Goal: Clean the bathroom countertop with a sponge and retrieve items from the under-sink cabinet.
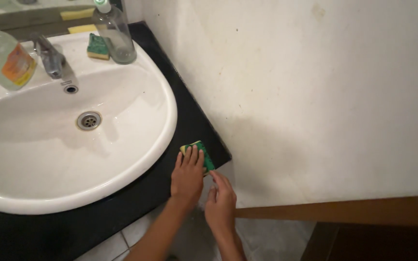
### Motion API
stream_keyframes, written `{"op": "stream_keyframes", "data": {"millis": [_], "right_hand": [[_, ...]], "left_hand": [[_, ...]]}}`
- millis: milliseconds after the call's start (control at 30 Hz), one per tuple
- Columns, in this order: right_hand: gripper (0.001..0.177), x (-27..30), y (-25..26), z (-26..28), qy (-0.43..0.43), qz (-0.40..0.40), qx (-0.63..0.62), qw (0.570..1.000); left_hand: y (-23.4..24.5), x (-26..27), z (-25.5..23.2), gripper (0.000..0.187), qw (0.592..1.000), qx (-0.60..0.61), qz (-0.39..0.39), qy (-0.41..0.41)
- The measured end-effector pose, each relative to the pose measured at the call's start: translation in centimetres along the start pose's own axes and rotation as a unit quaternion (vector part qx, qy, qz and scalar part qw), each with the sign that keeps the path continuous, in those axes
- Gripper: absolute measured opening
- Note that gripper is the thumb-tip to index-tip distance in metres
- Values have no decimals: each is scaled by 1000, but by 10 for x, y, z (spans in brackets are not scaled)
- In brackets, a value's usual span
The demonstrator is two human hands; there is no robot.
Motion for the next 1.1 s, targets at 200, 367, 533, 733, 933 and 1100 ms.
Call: {"op": "stream_keyframes", "data": {"millis": [200, 367, 533, 733, 933, 1100], "right_hand": [[62, 16, -43, -2, 150, 26, 75, 985], [86, 5, -41, 45, 20, 173, 188, 967], [86, 2, -47, 26, -1, 205, 252, 946], [79, -17, -40, 6, -12, 210, 332, 919], [72, -51, -29, -25, 41, 173, 323, 930], [57, -75, -22, -33, 80, 170, 283, 940]], "left_hand": [[70, 17, 20, 59, 982, 186, -13, -7], [57, 17, 37, 49, 991, 106, 57, -50], [40, 5, 40, 54, 983, -25, 105, -147], [39, -17, 33, 66, 961, -55, 208, -171], [28, -45, 18, 74, 952, -80, 241, -168], [21, -69, 10, 62, 969, -41, 205, -128]]}}
Point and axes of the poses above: each hand's wrist, its own x-axis away from the middle knuckle, its own y-axis out of the back of the hand, z = x × y, the point moved 2 cm from there along -x, towards the middle knuckle, and after that the axes turned 1 degree about -x, right-handed, at the moved point
